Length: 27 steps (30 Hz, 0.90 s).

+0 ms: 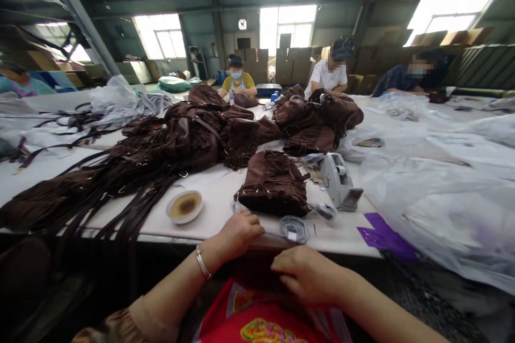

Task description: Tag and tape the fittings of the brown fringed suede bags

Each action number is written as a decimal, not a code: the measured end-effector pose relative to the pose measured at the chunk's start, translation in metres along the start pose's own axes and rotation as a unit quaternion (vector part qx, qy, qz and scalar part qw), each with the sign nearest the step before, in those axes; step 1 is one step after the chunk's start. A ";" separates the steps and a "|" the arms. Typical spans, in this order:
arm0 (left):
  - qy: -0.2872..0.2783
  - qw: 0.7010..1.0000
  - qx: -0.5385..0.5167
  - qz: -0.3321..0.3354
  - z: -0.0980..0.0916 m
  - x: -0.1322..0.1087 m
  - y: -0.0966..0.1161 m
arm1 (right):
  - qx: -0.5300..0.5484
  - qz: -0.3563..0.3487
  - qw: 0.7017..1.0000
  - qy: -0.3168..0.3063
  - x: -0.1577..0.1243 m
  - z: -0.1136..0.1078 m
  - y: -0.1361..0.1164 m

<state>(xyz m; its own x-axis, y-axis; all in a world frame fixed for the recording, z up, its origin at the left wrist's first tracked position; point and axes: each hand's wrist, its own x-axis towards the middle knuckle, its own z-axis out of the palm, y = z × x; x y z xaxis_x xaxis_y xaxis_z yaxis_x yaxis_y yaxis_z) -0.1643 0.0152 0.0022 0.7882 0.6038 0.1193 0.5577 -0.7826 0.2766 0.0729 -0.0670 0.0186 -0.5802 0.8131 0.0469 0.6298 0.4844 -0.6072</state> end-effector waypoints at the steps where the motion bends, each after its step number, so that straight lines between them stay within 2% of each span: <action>1: -0.001 1.000 0.021 -0.008 -0.004 -0.001 -0.009 | 0.025 0.019 0.999 0.025 -0.002 -0.005 0.004; 4: 0.024 0.994 0.069 -0.080 -0.016 -0.005 -0.034 | 0.057 0.089 0.984 0.146 0.004 -0.021 0.022; 7: 0.034 0.984 0.091 -0.151 -0.020 -0.006 -0.045 | 0.067 0.146 0.957 0.242 0.025 -0.028 0.037; 9: 0.046 0.987 0.054 -0.144 -0.017 -0.005 -0.043 | 0.069 0.134 0.954 0.259 0.045 -0.028 0.038; 11: 0.091 0.987 -0.024 -0.128 -0.010 0.000 -0.036 | 0.039 0.107 0.958 0.265 0.070 -0.026 0.030; 14: 0.163 0.955 -0.186 -0.165 0.000 0.014 -0.022 | -0.053 0.101 0.959 0.259 0.109 -0.022 0.011; 16: 0.172 0.909 -0.314 -0.214 0.005 0.024 -0.016 | -0.123 0.109 0.954 0.250 0.129 -0.021 0.001; 17: 0.172 0.873 -0.388 -0.240 0.006 0.028 -0.014 | -0.153 0.106 0.952 0.245 0.135 -0.020 -0.002; 18: 0.173 0.826 -0.466 -0.266 0.006 0.030 -0.014 | -0.180 0.098 0.949 0.239 0.138 -0.020 -0.004; 20: 0.170 0.700 -0.624 -0.304 0.004 0.033 -0.015 | -0.225 0.056 0.947 0.220 0.134 -0.018 -0.002; 22: 0.123 0.576 -0.747 -0.309 0.001 0.035 -0.017 | -0.260 -0.008 0.943 0.207 0.121 -0.013 0.003; 23: 0.086 0.535 -0.784 -0.304 0.000 0.037 -0.017 | -0.271 -0.046 0.940 0.203 0.112 -0.009 0.006; 24: 0.055 0.512 -0.803 -0.300 0.000 0.040 -0.017 | -0.277 -0.082 0.936 0.201 0.103 -0.005 0.009; 25: 0.039 0.503 -0.809 -0.300 0.001 0.044 -0.016 | -0.277 -0.112 0.933 0.202 0.095 0.001 0.011; 27: 0.056 0.515 -0.793 -0.319 0.006 0.054 -0.012 | -0.248 -0.146 0.932 0.221 0.078 0.013 0.013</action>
<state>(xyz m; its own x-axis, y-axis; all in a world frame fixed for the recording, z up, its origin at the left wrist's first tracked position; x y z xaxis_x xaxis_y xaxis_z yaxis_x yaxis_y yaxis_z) -0.1273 0.0566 -0.0004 0.5056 0.7365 -0.4494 -0.2911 0.6360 0.7147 0.0292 -0.0013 0.0035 -0.5644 0.6227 0.5419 0.7030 0.7067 -0.0800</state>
